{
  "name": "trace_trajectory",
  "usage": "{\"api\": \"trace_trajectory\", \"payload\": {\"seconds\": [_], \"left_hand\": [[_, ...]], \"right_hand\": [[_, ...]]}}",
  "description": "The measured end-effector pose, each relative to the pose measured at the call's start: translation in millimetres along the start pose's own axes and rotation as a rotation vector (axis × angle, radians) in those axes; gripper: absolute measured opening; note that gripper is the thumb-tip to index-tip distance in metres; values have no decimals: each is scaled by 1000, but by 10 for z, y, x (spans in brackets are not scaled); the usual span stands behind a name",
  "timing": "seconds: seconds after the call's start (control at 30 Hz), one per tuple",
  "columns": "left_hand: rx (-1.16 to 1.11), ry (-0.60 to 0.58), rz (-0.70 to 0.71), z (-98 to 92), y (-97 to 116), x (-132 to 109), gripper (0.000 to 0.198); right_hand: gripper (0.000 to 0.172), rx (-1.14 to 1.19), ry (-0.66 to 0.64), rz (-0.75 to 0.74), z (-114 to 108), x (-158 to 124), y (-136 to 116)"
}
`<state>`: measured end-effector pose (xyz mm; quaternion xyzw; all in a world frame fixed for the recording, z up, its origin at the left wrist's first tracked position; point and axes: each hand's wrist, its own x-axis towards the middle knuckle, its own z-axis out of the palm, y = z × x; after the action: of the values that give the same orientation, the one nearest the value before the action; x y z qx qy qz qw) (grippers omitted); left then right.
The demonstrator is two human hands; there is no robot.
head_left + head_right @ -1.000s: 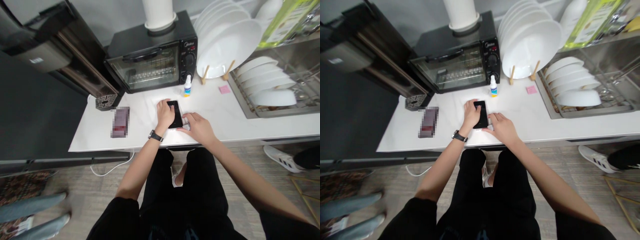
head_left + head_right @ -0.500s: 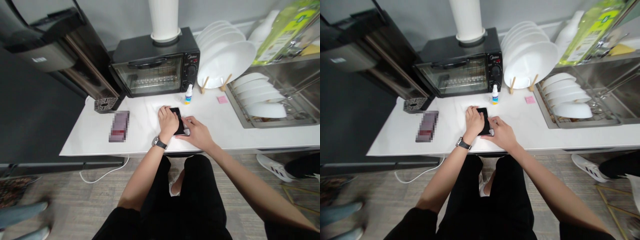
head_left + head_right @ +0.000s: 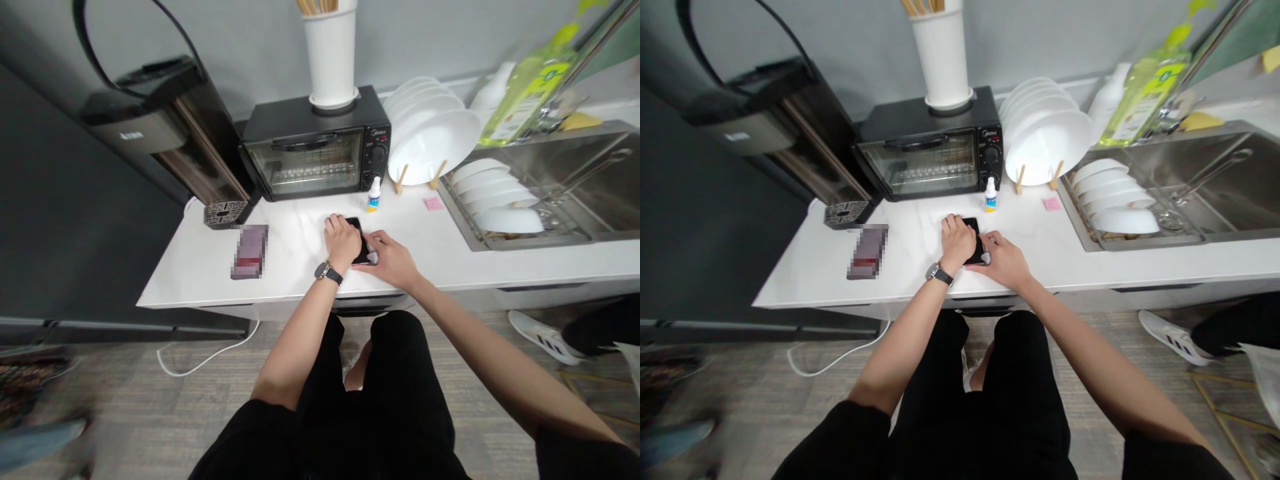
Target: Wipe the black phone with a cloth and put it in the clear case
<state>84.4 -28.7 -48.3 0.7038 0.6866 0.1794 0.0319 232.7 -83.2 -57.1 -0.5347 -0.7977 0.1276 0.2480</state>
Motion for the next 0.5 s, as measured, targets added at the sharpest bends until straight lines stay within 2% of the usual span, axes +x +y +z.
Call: {"api": "trace_trajectory", "payload": {"seconds": [0.27,0.5], "left_hand": [[12,-23,8,-38,53,-20,44],[-36,-40,85,52,-51,-14,55]], "right_hand": [[81,43,2,20,25,8,48],[70,114,-25,10,-22,6,85]]}}
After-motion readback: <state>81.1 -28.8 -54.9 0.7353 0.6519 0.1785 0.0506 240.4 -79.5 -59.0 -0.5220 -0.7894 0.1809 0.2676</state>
